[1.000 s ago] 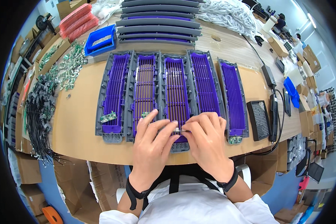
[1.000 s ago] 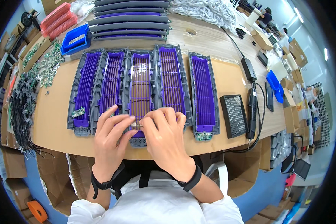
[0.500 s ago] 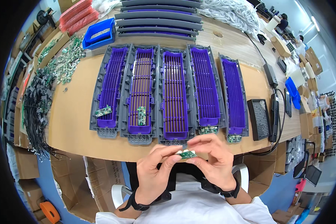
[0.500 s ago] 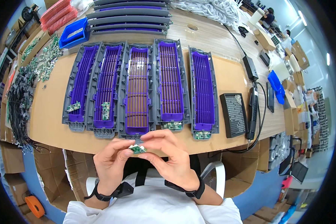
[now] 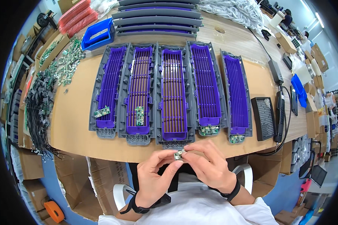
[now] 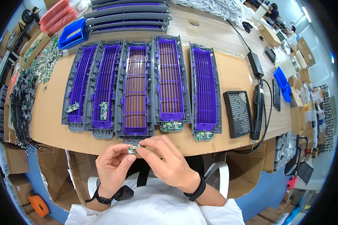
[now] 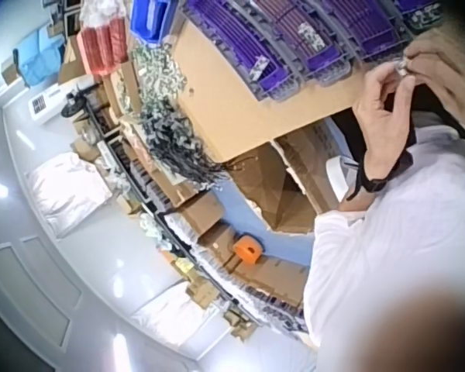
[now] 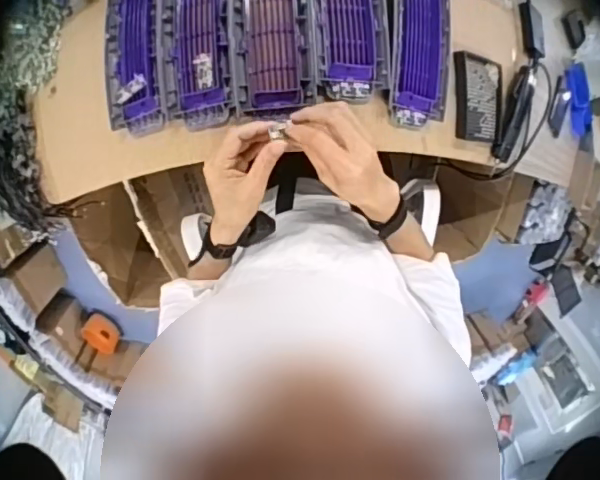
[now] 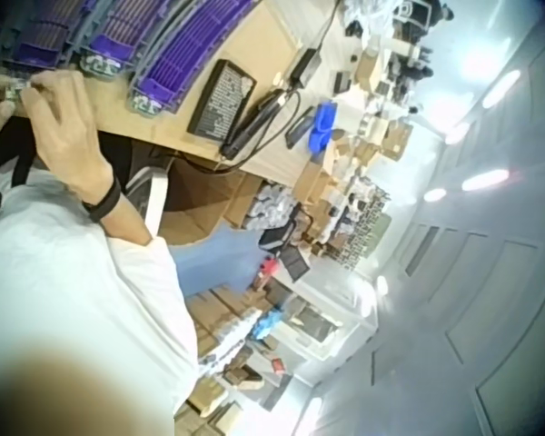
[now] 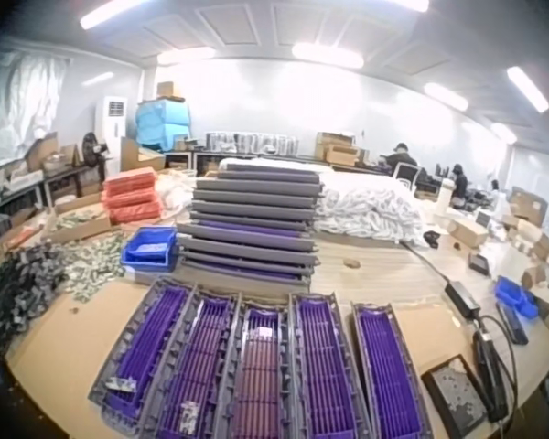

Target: The person unpacks purple plastic housings from a cardboard box and arranges them on a workbench. They then insert small green circuit boards into the housings and use a handheld heat gun to apply heat to the inserted boards. The person repeats this process for several units.

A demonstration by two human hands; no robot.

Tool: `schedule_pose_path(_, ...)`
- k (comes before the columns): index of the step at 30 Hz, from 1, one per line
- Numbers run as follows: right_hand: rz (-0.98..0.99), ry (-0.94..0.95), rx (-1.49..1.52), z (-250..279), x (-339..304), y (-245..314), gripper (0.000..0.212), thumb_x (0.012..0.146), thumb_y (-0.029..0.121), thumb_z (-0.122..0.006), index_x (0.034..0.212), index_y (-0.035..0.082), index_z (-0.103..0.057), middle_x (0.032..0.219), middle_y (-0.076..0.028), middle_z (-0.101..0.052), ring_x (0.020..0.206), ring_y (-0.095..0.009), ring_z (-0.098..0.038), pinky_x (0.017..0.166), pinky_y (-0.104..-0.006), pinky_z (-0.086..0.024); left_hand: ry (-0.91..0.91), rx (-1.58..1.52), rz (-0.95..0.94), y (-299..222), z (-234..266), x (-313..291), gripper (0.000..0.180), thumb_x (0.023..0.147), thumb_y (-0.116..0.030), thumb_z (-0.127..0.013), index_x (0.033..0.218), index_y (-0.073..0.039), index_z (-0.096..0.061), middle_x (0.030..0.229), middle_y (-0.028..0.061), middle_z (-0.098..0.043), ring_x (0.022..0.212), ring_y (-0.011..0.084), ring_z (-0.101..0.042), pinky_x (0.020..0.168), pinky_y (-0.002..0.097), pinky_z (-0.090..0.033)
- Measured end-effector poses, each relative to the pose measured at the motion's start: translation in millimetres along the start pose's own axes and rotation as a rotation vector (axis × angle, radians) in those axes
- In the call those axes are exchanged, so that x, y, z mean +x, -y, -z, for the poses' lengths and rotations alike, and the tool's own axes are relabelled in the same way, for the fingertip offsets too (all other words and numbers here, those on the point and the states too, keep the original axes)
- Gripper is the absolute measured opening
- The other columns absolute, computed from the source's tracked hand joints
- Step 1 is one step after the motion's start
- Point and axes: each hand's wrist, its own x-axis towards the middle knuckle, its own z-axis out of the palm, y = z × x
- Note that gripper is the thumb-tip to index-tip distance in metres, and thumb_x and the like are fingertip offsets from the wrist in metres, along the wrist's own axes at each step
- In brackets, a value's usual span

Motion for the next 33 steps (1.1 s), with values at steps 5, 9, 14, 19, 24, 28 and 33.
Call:
schedule_pose_path(5,0.053,-0.033,-0.009,-3,-6,-9,0.031,0.068,-0.003,-0.066,0.099,-0.007,-0.065,0.102,-0.018,-0.063,0.088,-0.033,-0.061,0.072,-0.0391,-0.052,-0.045,-0.28,0.179,-3,0,-2,0.024,0.09,0.001,-0.065,0.112,0.007,-0.06,0.1,0.0125,-0.069,0.093,0.0167,-0.068,0.083,0.0261,-0.053)
schedule_pose_path(9,0.071,0.043,-0.11,-1,-5,-10,0.03,0.068,0.003,-0.066,0.097,-0.004,-0.065,0.103,-0.014,-0.063,0.09,-0.029,-0.06,0.075,-0.0387,-0.047,-0.133,-0.075,0.207,-11,4,-1,0.025,0.087,0.0,-0.068,0.111,0.004,-0.061,0.091,0.0095,-0.068,0.081,0.0147,-0.066,0.077,0.0241,-0.052)
schedule_pose_path(14,0.034,0.098,-0.378,-3,1,-6,0.03,0.066,0.007,-0.066,0.095,-0.001,-0.066,0.103,-0.008,-0.062,0.09,-0.024,-0.055,0.076,-0.0363,-0.041,-0.138,0.793,-0.308,-9,21,10,0.031,0.074,-0.006,-0.079,0.102,-0.006,-0.067,0.092,0.0099,-0.061,0.081,0.0242,-0.058,0.075,0.0313,-0.05)
schedule_pose_path(19,0.045,0.1,-0.437,-11,7,-1,0.029,0.065,0.007,-0.066,0.093,0.0,-0.067,0.101,-0.005,-0.061,0.088,-0.022,-0.054,0.074,-0.0356,-0.039,0.03,1.002,-0.527,-15,22,31,0.03,0.065,-0.006,-0.08,0.093,-0.008,-0.071,0.119,0.0087,-0.06,0.117,0.0369,-0.05,0.096,0.0431,-0.043)
schedule_pose_path(24,0.038,0.099,-0.45,-13,7,-2,0.027,0.065,0.006,-0.067,0.091,0.001,-0.067,0.101,-0.004,-0.061,0.087,-0.022,-0.053,0.073,-0.0359,-0.038,0.105,0.978,-0.511,-6,26,37,0.026,0.067,-0.004,-0.079,0.091,-0.007,-0.071,0.119,0.01,-0.063,0.125,0.0362,-0.049,0.098,0.0449,-0.045)
schedule_pose_path(28,0.017,0.097,-0.408,-13,8,0,0.027,0.064,0.005,-0.067,0.091,0.002,-0.068,0.1,-0.003,-0.062,0.086,-0.021,-0.053,0.073,-0.0357,-0.038,0.138,0.948,-0.518,-8,31,39,0.025,0.067,-0.004,-0.079,0.09,-0.005,-0.071,0.119,0.0102,-0.064,0.125,0.0362,-0.05,0.098,0.045,-0.045)
schedule_pose_path(33,-0.011,0.075,-0.355,-12,6,-2,0.028,0.063,0.003,-0.067,0.091,0.003,-0.068,0.099,-0.001,-0.062,0.086,-0.021,-0.053,0.074,-0.0357,-0.037,0.176,0.915,-0.523,-10,32,38,0.023,0.068,-0.004,-0.078,0.09,-0.004,-0.071,0.12,0.0108,-0.064,0.125,0.0372,-0.05,0.099,0.045,-0.045)
